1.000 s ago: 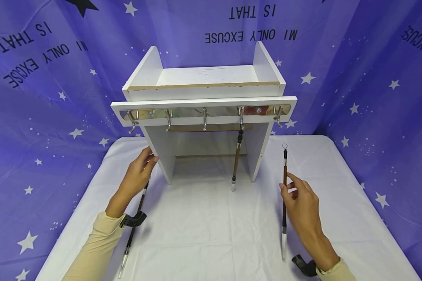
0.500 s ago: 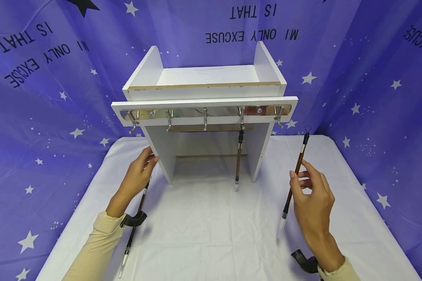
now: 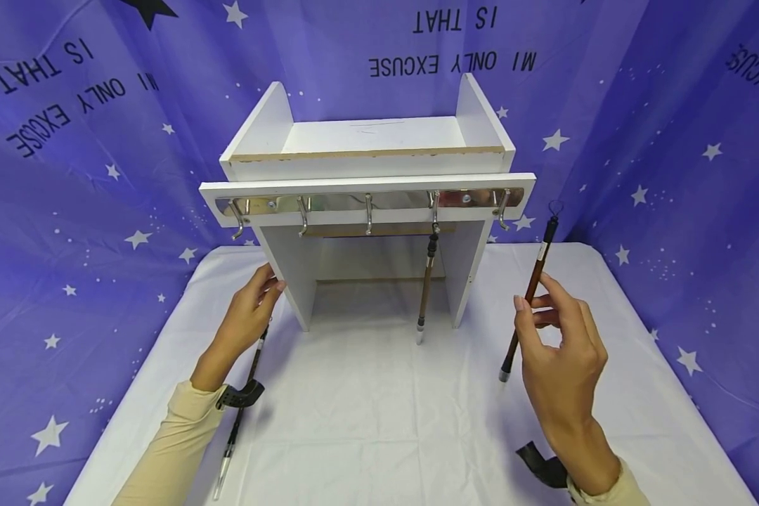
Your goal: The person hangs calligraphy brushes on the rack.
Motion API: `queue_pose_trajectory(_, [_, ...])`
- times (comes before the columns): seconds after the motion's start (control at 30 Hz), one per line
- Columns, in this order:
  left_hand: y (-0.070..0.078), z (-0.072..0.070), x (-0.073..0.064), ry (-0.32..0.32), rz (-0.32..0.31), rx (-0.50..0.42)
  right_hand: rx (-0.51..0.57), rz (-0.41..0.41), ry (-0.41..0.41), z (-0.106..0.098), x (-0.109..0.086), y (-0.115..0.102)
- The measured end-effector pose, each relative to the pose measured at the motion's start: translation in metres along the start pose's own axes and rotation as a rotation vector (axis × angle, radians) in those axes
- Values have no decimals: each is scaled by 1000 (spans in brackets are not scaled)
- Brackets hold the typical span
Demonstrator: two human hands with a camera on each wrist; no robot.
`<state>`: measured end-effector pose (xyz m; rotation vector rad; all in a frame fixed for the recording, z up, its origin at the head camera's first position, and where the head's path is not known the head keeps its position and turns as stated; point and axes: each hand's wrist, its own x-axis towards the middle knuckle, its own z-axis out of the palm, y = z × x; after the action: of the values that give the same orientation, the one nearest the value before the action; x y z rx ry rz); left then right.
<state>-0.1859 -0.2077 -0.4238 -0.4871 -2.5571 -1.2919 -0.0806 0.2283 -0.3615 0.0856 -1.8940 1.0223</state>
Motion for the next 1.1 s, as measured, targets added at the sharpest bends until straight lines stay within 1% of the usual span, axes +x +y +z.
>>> queue_pose_trajectory(0.13, [-1, 1, 0, 0, 0, 2, 54, -37, -7, 7, 2, -21])
queue_pose_trajectory(0.2, [-2, 1, 0, 1, 1, 0, 67, -51, -15, 11, 3, -26])
queue_pose_trajectory(0.43, [-3, 1, -1, 3, 3, -3, 58, -68, -84, 23, -2, -30])
queue_pose_trajectory(0.53, [-2, 1, -1, 5, 6, -1, 61, -88, -105, 29, -4, -34])
queue_pose_trajectory(0.77, [-2, 0, 0, 3, 11, -3, 101, -143, -148, 47, -10, -43])
queue_pose_trajectory(1.1, [-3, 1, 0, 10, 13, -4, 139, -197, -221, 70, -22, -51])
